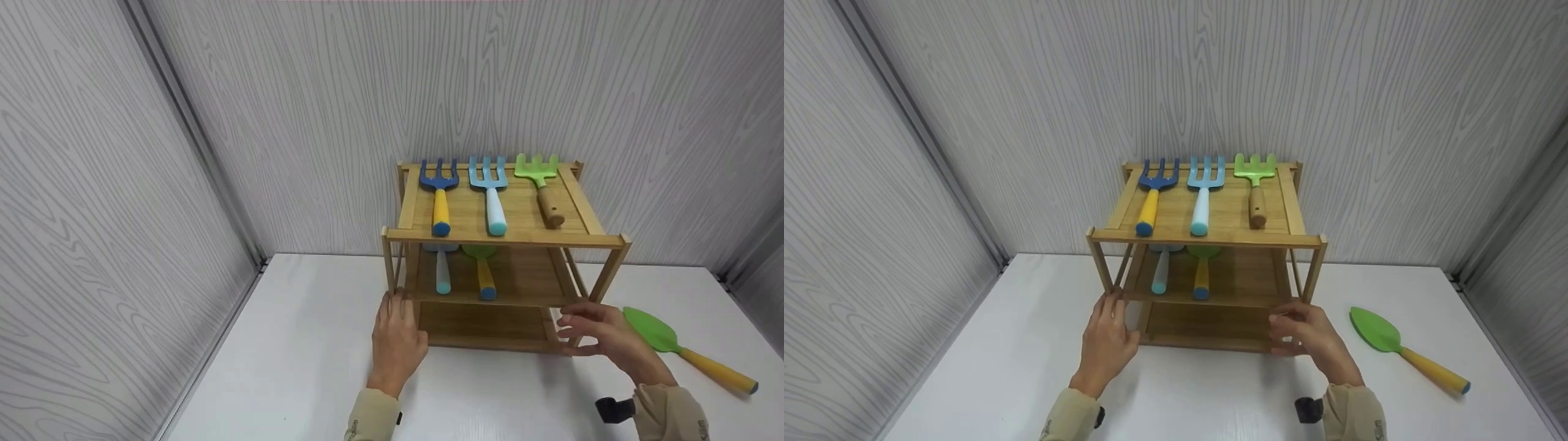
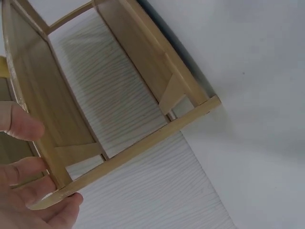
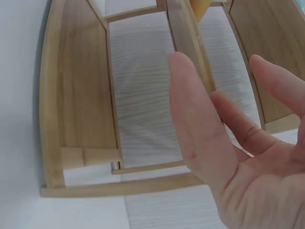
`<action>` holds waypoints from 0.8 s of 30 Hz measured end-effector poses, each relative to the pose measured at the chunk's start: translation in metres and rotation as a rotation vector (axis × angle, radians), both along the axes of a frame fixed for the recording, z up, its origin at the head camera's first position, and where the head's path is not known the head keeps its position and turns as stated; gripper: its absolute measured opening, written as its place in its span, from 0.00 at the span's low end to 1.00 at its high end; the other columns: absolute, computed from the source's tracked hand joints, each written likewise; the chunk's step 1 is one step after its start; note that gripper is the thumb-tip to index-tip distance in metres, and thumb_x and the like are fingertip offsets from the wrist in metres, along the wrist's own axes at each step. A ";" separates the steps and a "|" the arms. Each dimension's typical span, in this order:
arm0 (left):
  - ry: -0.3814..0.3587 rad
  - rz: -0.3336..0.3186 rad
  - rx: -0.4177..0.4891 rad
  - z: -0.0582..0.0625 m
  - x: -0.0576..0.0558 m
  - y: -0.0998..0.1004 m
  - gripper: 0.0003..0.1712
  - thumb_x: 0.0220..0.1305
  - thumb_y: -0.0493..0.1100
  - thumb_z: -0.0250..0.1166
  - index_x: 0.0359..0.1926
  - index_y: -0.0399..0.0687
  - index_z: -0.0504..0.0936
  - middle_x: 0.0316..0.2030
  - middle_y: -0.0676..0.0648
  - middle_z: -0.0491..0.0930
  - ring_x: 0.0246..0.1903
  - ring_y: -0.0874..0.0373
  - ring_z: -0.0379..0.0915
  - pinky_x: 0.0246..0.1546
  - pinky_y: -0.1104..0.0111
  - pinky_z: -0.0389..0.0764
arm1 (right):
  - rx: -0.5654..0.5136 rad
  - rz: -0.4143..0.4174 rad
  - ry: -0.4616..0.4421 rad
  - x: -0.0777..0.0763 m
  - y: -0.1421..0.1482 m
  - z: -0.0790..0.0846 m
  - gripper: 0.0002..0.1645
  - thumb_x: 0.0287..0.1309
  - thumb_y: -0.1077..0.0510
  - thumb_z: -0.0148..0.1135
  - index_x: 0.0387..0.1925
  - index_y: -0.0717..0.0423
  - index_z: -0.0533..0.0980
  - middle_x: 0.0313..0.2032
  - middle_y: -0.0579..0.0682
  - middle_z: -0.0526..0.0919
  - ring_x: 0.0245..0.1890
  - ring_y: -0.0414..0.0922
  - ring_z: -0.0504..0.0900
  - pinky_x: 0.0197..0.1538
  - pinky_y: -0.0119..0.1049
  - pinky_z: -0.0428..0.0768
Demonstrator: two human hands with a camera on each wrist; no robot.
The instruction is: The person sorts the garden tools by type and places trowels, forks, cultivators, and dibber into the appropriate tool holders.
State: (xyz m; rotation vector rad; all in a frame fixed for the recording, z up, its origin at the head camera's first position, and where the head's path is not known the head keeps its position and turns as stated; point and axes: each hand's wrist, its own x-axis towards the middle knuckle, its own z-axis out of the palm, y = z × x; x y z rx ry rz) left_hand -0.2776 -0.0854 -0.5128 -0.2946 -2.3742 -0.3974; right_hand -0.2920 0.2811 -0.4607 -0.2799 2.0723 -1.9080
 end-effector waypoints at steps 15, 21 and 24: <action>-0.056 0.031 -0.157 0.004 0.006 -0.010 0.38 0.58 0.42 0.68 0.67 0.31 0.70 0.66 0.31 0.68 0.68 0.33 0.62 0.65 0.45 0.67 | 0.085 -0.024 -0.115 0.000 0.050 -0.019 0.19 0.71 0.60 0.57 0.58 0.67 0.71 0.44 0.50 0.83 0.45 0.48 0.86 0.47 0.48 0.85; -0.050 0.002 -0.180 0.002 0.004 -0.010 0.39 0.59 0.43 0.69 0.68 0.31 0.69 0.67 0.30 0.67 0.68 0.33 0.61 0.66 0.45 0.66 | 0.107 -0.029 -0.113 0.000 0.073 -0.020 0.19 0.72 0.63 0.52 0.60 0.69 0.70 0.45 0.48 0.82 0.45 0.48 0.86 0.47 0.49 0.85; -0.052 -0.010 -0.170 0.000 0.003 -0.008 0.40 0.58 0.42 0.70 0.69 0.31 0.69 0.67 0.30 0.67 0.69 0.32 0.60 0.67 0.45 0.66 | 0.154 -0.076 -0.147 0.000 0.081 -0.022 0.27 0.72 0.60 0.56 0.63 0.75 0.66 0.45 0.47 0.82 0.46 0.50 0.86 0.47 0.50 0.85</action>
